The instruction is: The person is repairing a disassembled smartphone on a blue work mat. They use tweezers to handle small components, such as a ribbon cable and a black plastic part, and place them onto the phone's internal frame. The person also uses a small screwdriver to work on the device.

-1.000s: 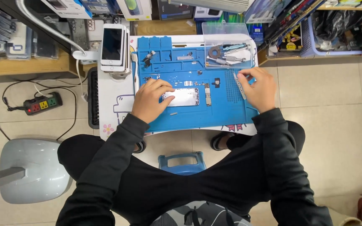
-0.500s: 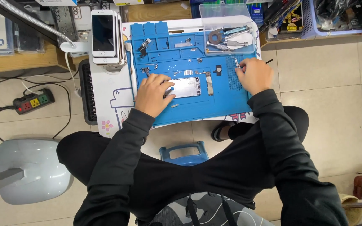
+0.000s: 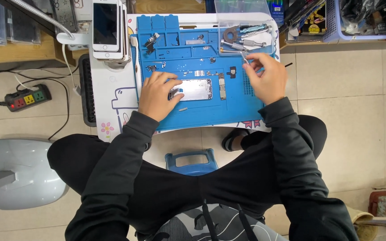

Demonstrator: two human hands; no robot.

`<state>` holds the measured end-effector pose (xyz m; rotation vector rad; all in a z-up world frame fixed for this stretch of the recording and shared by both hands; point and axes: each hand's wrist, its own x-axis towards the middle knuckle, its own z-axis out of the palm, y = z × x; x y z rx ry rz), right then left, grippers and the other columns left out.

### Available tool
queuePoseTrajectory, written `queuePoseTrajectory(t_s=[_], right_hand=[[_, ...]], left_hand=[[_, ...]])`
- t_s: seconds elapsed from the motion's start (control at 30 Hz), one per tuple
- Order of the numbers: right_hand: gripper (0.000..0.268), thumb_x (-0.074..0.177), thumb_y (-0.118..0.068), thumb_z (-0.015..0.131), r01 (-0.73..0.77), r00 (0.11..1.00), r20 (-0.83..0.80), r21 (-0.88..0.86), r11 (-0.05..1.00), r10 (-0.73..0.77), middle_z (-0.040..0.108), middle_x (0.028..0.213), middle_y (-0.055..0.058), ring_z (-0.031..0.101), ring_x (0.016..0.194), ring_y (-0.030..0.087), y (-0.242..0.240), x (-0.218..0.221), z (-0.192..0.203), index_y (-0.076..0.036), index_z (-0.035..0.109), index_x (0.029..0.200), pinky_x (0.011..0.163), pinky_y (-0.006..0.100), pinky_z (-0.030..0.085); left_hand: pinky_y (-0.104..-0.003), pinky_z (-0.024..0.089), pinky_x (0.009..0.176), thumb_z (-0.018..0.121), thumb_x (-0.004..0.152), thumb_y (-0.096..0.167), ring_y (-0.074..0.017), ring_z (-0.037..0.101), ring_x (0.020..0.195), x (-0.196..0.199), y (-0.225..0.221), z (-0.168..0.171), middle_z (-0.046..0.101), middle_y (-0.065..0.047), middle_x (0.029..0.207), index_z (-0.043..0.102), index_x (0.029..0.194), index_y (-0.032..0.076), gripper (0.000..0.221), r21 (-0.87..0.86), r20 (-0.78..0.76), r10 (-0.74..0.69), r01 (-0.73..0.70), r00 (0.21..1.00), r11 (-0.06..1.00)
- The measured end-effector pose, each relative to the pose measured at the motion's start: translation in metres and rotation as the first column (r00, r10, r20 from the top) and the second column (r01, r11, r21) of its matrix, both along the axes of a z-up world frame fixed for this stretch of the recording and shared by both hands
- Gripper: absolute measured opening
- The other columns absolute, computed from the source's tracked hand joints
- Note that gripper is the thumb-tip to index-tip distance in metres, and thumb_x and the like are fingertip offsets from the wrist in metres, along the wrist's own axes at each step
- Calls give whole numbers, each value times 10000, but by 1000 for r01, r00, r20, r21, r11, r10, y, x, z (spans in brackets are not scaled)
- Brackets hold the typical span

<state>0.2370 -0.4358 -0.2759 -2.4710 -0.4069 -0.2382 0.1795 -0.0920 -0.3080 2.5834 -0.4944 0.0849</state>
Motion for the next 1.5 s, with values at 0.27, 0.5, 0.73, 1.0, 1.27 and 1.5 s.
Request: queuePoseTrajectory(t_s=[0.27, 0.5, 0.73, 1.0, 1.27, 1.5], right_hand=[[154, 982, -63, 801, -363, 929, 76, -16, 932, 363, 734, 901, -6, 738, 795, 220, 64, -31, 26, -144, 791, 1113, 648, 343, 621], [137, 947, -54, 828, -490, 868, 87, -13, 871, 489, 746, 934, -16, 712, 770, 211, 75, -34, 19, -157, 782, 1023, 623, 306, 572], [129, 963, -40, 808, -423, 903, 32, 250, 871, 429, 749, 901, 7, 707, 758, 216, 67, -25, 19, -140, 789, 1043, 651, 312, 573], [91, 1112, -121, 709, -207, 977, 26, 360, 910, 212, 678, 857, 47, 577, 652, 156, 42, -9, -18, -70, 761, 1166, 578, 275, 496], [127, 1119, -125, 739, -116, 993, 57, 286, 951, 104, 707, 863, 123, 508, 595, 185, 38, -7, -28, -13, 758, 1177, 545, 305, 447], [116, 1148, -162, 713, -173, 971, 183, 111, 979, 151, 679, 867, 29, 570, 646, 202, 40, -6, -20, -113, 793, 1216, 582, 311, 480]], left_hand=[[-310, 539, 710, 733, 1056, 302, -186, 661, 887, -4, -20, 0, 767, -39, 1126, 765, 1256, 155, 251, -575, -71, 43, -76, 997, 815], [-281, 566, 685, 717, 1012, 183, -111, 656, 749, -11, -26, -5, 813, -57, 876, 832, 1025, 115, 134, -715, -468, -222, -218, 855, 664], [-233, 488, 659, 687, 1037, 234, -95, 603, 722, 2, -18, -13, 781, -59, 821, 818, 1018, 82, 202, -775, -540, -202, -389, 817, 499], [-333, 535, 721, 702, 1047, 264, -153, 686, 700, 14, 35, 19, 764, 28, 858, 802, 1055, 189, 125, -324, 97, 395, -347, 914, 880], [-305, 553, 684, 800, 1010, 233, -156, 681, 688, 16, 67, 35, 777, -20, 878, 839, 1059, 156, 100, -335, 66, 616, -564, 785, 755], [-409, 504, 733, 894, 877, 213, -206, 698, 731, 19, 55, 22, 724, -2, 869, 822, 947, 165, 112, -224, 25, 428, -412, 903, 883]])
